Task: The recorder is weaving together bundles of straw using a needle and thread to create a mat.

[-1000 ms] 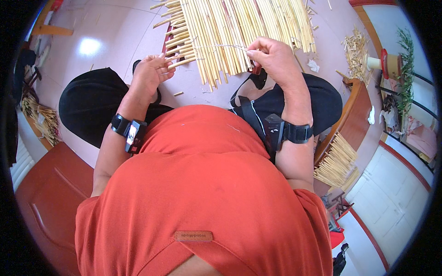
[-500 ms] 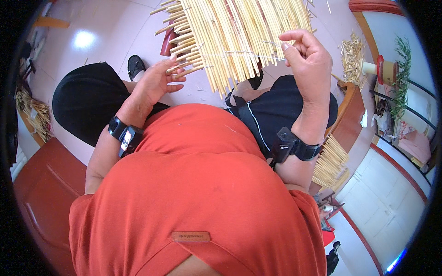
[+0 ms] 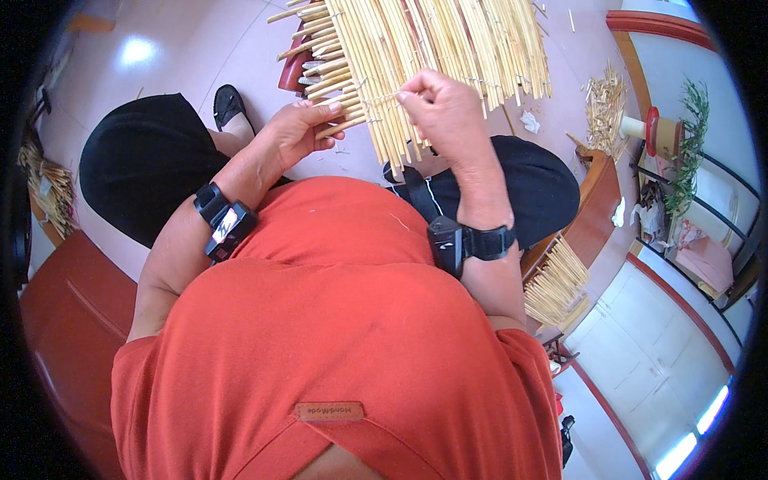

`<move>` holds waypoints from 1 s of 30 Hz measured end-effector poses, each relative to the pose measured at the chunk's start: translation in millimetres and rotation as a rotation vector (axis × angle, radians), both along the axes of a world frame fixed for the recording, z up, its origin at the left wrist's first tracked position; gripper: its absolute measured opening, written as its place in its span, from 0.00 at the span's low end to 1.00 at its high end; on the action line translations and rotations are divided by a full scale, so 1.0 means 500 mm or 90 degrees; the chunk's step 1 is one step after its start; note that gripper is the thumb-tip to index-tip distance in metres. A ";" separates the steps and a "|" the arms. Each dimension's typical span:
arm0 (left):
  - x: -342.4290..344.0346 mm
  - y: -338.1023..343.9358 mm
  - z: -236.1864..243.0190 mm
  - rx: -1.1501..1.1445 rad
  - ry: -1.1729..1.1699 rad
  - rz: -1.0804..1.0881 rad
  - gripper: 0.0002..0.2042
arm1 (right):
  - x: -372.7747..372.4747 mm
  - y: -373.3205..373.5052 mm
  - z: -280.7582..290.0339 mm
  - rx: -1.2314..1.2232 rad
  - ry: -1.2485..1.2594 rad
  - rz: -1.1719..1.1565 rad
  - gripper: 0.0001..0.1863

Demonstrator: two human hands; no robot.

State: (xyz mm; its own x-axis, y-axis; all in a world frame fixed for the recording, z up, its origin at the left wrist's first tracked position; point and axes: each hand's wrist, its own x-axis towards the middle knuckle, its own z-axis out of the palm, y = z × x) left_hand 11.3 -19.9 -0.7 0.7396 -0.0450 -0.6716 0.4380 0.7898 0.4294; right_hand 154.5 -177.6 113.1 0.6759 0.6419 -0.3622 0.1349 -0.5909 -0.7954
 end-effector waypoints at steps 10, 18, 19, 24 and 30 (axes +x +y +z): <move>0.004 -0.003 -0.003 0.073 -0.004 -0.013 0.14 | 0.006 0.014 -0.011 -0.114 -0.304 0.177 0.06; 0.011 -0.004 0.007 0.082 0.011 0.022 0.13 | -0.003 0.030 -0.014 -0.178 -0.331 0.161 0.07; 0.012 -0.002 0.008 0.080 0.015 0.022 0.13 | -0.003 0.032 -0.014 -0.166 -0.316 0.166 0.07; 0.014 -0.002 0.013 0.095 0.013 0.021 0.13 | -0.005 0.031 -0.013 -0.142 -0.291 0.182 0.06; 0.016 -0.003 0.015 0.109 0.021 0.032 0.12 | -0.003 0.031 -0.012 -0.119 -0.295 0.189 0.06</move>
